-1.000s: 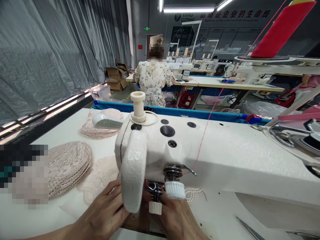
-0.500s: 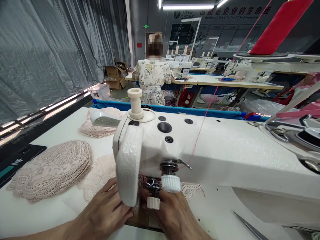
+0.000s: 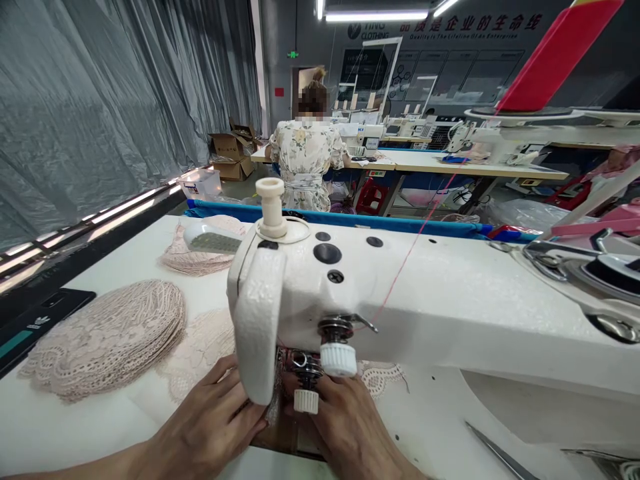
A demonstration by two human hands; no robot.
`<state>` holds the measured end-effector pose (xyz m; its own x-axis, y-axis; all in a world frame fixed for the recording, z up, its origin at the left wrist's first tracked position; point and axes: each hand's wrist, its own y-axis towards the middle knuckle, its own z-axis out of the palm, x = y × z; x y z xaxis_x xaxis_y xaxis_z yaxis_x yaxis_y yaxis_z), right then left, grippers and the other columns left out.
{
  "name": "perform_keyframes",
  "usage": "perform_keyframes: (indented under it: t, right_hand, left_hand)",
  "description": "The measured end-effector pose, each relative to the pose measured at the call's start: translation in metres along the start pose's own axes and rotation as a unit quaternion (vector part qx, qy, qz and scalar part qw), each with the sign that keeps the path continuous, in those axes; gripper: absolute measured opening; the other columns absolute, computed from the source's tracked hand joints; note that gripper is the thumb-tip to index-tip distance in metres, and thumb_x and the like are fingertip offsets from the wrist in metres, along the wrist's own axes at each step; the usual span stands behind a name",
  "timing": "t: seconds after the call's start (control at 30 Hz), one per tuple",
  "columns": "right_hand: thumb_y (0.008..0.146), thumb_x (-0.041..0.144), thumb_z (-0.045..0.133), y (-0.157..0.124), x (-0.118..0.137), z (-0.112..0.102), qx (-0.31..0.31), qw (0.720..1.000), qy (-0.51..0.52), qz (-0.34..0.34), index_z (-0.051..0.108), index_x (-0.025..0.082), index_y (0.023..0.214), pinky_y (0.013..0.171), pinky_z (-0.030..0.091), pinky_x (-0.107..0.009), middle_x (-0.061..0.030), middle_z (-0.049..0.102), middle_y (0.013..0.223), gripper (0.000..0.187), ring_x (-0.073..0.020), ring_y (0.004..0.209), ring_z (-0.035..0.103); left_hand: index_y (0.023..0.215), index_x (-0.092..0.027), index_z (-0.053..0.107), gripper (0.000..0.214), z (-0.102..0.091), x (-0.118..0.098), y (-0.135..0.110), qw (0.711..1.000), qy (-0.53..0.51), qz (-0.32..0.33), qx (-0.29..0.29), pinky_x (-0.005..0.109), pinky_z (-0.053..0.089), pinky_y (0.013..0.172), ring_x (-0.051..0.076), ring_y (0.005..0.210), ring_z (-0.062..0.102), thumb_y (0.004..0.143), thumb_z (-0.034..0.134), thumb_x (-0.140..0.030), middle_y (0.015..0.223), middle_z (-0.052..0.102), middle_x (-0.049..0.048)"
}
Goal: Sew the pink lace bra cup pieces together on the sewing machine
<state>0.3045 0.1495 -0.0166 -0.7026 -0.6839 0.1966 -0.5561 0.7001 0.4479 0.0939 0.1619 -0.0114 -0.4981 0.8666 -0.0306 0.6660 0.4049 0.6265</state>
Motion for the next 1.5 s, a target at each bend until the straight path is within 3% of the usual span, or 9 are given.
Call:
perform_keyframes:
  t: [0.33, 0.53, 0.77, 1.07, 1.2, 1.5]
  right_hand:
    - [0.098, 0.027, 0.042, 0.0018, 0.0, -0.0008, 0.019, 1.0, -0.001, 0.007, 0.065, 0.023, 0.111, 0.075, 0.055, -0.034, -0.0054, 0.072, 0.078, 0.027, -0.0201, 0.068, 0.068]
    - [0.097, 0.021, 0.043, 0.0066, 0.0028, -0.004, -0.017, 1.0, -0.013, -0.011, 0.066, 0.022, 0.109, 0.072, 0.056, -0.031, -0.0093, 0.072, 0.102, 0.026, -0.0197, 0.078, 0.069]
    - [0.098, 0.025, 0.04, 0.0014, 0.0016, 0.0002, 0.011, 1.0, -0.003, 0.005, 0.065, 0.022, 0.111, 0.076, 0.055, -0.035, -0.0054, 0.07, 0.075, 0.028, -0.022, 0.077, 0.069]
    - [0.094, 0.023, 0.051, -0.0019, -0.0001, 0.0027, 0.01, 0.999, -0.051, -0.001, 0.07, 0.023, 0.095, 0.073, 0.054, -0.032, -0.0068, 0.072, 0.085, 0.019, -0.0228, 0.088, 0.068]
    - [0.096, 0.025, 0.045, 0.0003, -0.0001, 0.0015, 0.015, 0.999, -0.036, 0.002, 0.067, 0.021, 0.104, 0.075, 0.055, -0.033, -0.0067, 0.071, 0.078, 0.024, -0.0227, 0.083, 0.068]
    - [0.097, 0.024, 0.044, 0.0024, 0.0011, 0.0006, -0.008, 0.999, -0.046, -0.014, 0.065, 0.022, 0.112, 0.073, 0.056, -0.032, -0.0076, 0.073, 0.086, 0.026, -0.0225, 0.084, 0.069]
  left_hand:
    - [0.086, -0.009, 0.064, 0.015, -0.001, -0.002, -0.0001, 1.0, 0.009, 0.0, 0.005, 0.035, 0.048, 0.087, 0.018, 0.081, 0.06, 0.086, 0.051, -0.004, 0.084, 0.067, 0.0085]
    - [0.083, -0.011, 0.063, 0.018, -0.0018, -0.001, 0.0003, 1.0, 0.007, -0.003, 0.018, 0.035, 0.05, 0.086, 0.018, 0.082, 0.061, 0.087, 0.048, -0.003, 0.086, 0.066, 0.0084]
    - [0.083, -0.01, 0.063, 0.016, 0.0006, -0.0005, 0.0005, 1.0, 0.01, -0.008, 0.014, 0.034, 0.051, 0.082, 0.018, 0.082, 0.061, 0.086, 0.05, -0.003, 0.085, 0.066, 0.0086]
    - [0.081, -0.011, 0.063, 0.017, -0.0026, -0.0014, 0.0018, 1.0, 0.004, -0.004, 0.007, 0.034, 0.05, 0.084, 0.017, 0.078, 0.06, 0.086, 0.049, -0.003, 0.083, 0.066, 0.0074]
    - [0.085, -0.01, 0.064, 0.015, -0.0015, -0.0012, 0.0016, 1.0, 0.015, -0.001, 0.004, 0.033, 0.05, 0.085, 0.018, 0.082, 0.06, 0.085, 0.051, -0.002, 0.086, 0.066, 0.0083]
    - [0.088, -0.009, 0.064, 0.015, -0.0025, -0.0014, -0.0001, 1.0, 0.01, 0.004, 0.008, 0.036, 0.05, 0.084, 0.019, 0.086, 0.06, 0.085, 0.051, -0.002, 0.09, 0.067, 0.0105]
